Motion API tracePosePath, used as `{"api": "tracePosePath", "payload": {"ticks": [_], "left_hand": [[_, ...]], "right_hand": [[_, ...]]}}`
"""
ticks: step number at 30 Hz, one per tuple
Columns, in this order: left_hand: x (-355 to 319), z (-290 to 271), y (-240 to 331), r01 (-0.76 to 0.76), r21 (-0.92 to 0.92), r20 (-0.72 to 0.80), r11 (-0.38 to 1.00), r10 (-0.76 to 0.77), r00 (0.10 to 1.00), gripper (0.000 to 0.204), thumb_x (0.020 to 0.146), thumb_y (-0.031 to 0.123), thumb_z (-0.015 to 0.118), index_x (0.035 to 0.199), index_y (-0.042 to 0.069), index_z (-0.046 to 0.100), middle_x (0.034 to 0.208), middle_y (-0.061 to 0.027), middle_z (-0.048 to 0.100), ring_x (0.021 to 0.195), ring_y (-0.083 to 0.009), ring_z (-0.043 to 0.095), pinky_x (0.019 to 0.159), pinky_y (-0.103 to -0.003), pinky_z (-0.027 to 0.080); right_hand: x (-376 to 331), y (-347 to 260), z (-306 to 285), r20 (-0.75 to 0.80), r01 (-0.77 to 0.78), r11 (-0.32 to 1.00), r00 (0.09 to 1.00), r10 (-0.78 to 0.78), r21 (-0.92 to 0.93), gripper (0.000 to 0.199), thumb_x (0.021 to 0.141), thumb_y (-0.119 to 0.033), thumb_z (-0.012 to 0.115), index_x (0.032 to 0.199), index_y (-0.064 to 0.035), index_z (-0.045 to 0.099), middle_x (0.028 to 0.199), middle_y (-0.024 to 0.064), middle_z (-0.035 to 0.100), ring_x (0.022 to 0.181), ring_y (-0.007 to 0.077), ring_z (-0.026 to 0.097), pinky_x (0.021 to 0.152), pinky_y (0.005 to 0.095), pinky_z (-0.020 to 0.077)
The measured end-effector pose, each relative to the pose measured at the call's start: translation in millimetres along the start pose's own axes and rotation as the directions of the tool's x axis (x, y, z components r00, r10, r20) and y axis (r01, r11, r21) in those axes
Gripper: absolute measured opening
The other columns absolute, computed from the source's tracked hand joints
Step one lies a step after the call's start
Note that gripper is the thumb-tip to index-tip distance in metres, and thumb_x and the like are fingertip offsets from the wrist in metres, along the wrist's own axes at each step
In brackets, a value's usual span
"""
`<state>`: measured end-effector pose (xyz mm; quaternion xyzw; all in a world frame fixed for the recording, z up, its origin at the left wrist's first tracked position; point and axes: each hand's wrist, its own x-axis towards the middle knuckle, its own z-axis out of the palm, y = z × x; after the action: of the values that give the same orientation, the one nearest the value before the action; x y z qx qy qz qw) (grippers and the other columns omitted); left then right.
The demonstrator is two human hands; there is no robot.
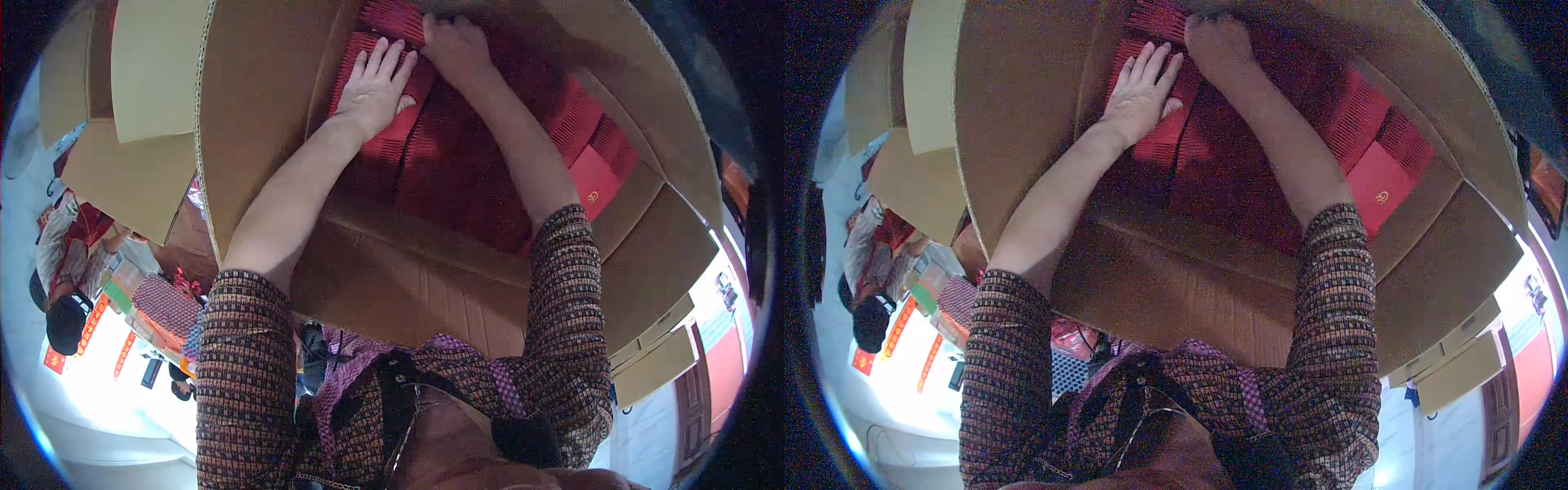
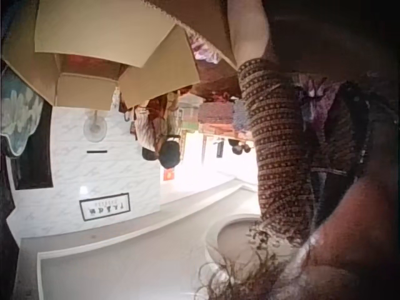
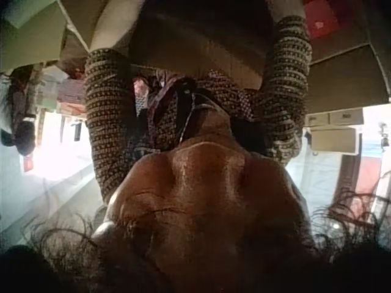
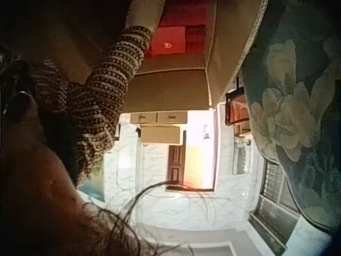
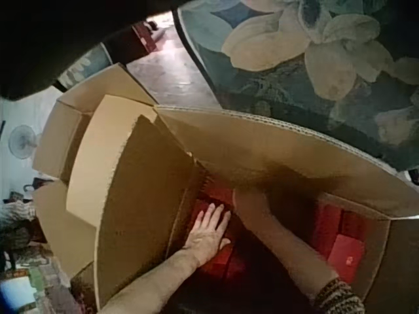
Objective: The person aligns and packs stacks of red pouches into a cardboard box by hand, periodically removing pouches and placing them onto the table.
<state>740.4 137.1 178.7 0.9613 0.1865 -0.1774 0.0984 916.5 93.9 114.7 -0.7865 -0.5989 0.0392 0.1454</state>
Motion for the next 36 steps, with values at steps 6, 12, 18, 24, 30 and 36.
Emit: {"api": "tracePosePath", "payload": {"ticks": [6, 12, 18, 24, 30, 36], "left_hand": [[-3.2, 5.8, -2.6, -0.020, -0.062, -0.085, 0.998, 0.014, 0.996, 0.075, 0.086, 0.042, 0.060, 0.146, 0.010, 0.027, 0.153, -0.0136, 0.018, 0.143, -0.0329, 0.014, 0.115, -0.047, 0.017], [-13.5, 15.6, -5.6, -0.007, -0.101, -0.179, 0.995, -0.012, 0.984, 0.073, 0.085, 0.042, 0.061, 0.142, 0.007, 0.034, 0.149, -0.0144, 0.025, 0.139, -0.0355, 0.020, 0.114, -0.048, 0.021], [-8.8, 9.1, -4.8, -0.005, -0.040, -0.154, 0.999, -0.001, 0.988, 0.072, 0.083, 0.043, 0.063, 0.140, 0.008, 0.037, 0.151, -0.0082, 0.022, 0.137, -0.0350, 0.024, 0.110, -0.048, 0.027], [-6.9, 8.2, -3.6, 0.000, -0.013, -0.157, 1.000, -0.002, 0.988, 0.070, 0.082, 0.044, 0.063, 0.137, 0.008, 0.040, 0.151, -0.0054, 0.023, 0.135, -0.0341, 0.028, 0.108, -0.047, 0.029], [-10.6, 9.5, -5.4, 0.006, -0.001, -0.165, 1.000, -0.006, 0.986, 0.069, 0.083, 0.046, 0.060, 0.138, 0.008, 0.040, 0.149, -0.0054, 0.028, 0.135, -0.0342, 0.028, 0.109, -0.047, 0.028], [-14.1, 9.3, -8.5, 0.023, 0.029, -0.157, 0.999, -0.018, 0.987, 0.067, 0.085, 0.045, 0.059, 0.138, 0.008, 0.040, 0.146, -0.0061, 0.032, 0.134, -0.0343, 0.029, 0.109, -0.047, 0.028]], "right_hand": [[7.3, 7.2, 9.4, 0.208, -0.106, 0.993, 0.974, 0.094, 0.050, 0.012, 0.086, -0.007, 0.052, 0.084, 0.0019, 0.060, 0.074, 0.0208, 0.061, 0.067, 0.0330, 0.061, 0.058, 0.0442, 0.0494], [6.4, -3.0, -13.3, -0.087, -0.091, 0.978, 0.990, 0.109, 0.190, 0.011, 0.086, -0.007, 0.051, 0.083, 0.0020, 0.058, 0.078, 0.0245, 0.058, 0.073, 0.0348, 0.060, 0.063, 0.0453, 0.0487], [9.3, -2.3, -31.9, 0.099, -0.108, 0.917, 0.992, 0.076, 0.383, 0.007, 0.084, -0.004, 0.054, 0.078, -0.0005, 0.053, 0.074, 0.0203, 0.055, 0.070, 0.0354, 0.057, 0.061, 0.0450, 0.0476], [7.9, 4.5, -31.3, 0.073, 0.014, 0.974, 0.997, -0.031, 0.226, 0.017, 0.090, -0.011, 0.052, 0.080, 0.0031, 0.052, 0.074, 0.0201, 0.056, 0.069, 0.0319, 0.058, 0.063, 0.0423, 0.0468], [14.7, -8.0, -56.6, 0.382, -0.434, 0.717, 0.890, 0.249, 0.545, 0.044, 0.100, -0.032, 0.040, 0.084, 0.0054, 0.056, 0.076, 0.0203, 0.060, 0.068, 0.0320, 0.060, 0.063, 0.0406, 0.0471], [17.2, -24.3, -76.0, 0.457, -0.580, 0.391, 0.810, 0.366, 0.714, 0.037, 0.099, -0.028, 0.044, 0.083, 0.0013, 0.059, 0.071, 0.0180, 0.060, 0.067, 0.0282, 0.061, 0.063, 0.0412, 0.0467]]}}
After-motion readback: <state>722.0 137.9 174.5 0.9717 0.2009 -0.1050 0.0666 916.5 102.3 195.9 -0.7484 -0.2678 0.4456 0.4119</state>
